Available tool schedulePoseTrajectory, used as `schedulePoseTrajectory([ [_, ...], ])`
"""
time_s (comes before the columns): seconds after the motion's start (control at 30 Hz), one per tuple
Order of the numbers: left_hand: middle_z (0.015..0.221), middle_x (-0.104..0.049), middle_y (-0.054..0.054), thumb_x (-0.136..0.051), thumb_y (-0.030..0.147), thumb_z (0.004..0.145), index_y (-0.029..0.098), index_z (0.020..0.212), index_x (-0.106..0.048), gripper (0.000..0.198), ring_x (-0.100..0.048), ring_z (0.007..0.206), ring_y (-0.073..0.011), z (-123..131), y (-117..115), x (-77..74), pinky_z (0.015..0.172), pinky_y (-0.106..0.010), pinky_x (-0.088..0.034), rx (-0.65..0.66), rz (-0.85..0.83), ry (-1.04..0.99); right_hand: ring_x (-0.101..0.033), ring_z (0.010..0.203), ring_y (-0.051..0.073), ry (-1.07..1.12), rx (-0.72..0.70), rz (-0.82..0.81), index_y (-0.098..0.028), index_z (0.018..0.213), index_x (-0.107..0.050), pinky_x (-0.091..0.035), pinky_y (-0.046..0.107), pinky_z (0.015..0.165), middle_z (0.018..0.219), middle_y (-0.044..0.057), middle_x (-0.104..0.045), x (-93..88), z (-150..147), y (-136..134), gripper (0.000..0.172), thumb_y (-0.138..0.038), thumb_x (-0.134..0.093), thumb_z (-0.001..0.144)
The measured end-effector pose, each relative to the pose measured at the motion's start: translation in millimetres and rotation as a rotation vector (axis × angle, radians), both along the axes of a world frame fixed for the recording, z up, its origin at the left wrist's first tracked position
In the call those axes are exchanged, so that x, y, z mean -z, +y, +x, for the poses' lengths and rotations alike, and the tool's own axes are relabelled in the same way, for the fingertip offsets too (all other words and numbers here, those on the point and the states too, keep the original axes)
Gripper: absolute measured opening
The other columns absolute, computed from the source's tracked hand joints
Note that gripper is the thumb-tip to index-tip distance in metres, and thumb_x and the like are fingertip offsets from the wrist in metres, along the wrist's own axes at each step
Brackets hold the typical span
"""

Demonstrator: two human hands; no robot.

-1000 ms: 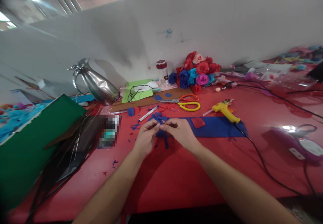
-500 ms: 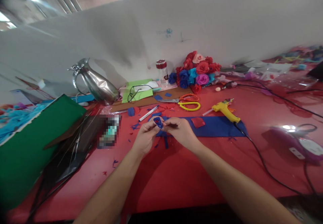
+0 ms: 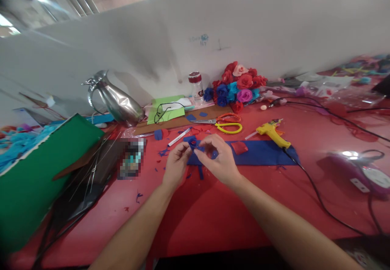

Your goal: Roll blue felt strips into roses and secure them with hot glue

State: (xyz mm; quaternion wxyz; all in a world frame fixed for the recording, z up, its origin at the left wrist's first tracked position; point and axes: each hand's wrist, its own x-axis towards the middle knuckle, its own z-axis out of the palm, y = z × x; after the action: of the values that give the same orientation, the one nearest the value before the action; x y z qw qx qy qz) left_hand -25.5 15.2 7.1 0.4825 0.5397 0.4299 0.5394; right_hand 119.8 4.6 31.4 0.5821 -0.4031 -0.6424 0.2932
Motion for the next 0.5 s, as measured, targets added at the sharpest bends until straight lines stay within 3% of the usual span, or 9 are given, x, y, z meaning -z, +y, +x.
schedulePoseTrajectory([
  [0.27,0.075,-0.059,-0.001,-0.063,0.043,0.079,0.018,0.077,-0.063,0.025,-0.05,0.074,-0.0147,2.8,-2.0,-0.3,0.075,-0.026,-0.042,-0.012,0.033,0.067,-0.051,0.062,0.015,-0.159,0.164,0.18,-0.023,0.078,-0.063,-0.046,0.031,0.061,0.074,0.002,-0.059,-2.0,-1.5,-5.3,0.002,-0.023,-0.063,0.08],
  [0.5,0.076,-0.06,-0.001,-0.063,0.039,0.08,0.017,0.078,-0.063,0.022,-0.051,0.074,-0.0145,2.8,-2.5,0.1,0.076,-0.026,-0.042,-0.01,0.048,0.06,-0.055,0.064,0.015,-0.208,0.175,0.216,-0.023,0.077,-0.067,-0.049,0.03,0.061,0.074,0.003,-0.061,1.4,-1.6,-6.7,0.006,-0.022,-0.063,0.081],
])
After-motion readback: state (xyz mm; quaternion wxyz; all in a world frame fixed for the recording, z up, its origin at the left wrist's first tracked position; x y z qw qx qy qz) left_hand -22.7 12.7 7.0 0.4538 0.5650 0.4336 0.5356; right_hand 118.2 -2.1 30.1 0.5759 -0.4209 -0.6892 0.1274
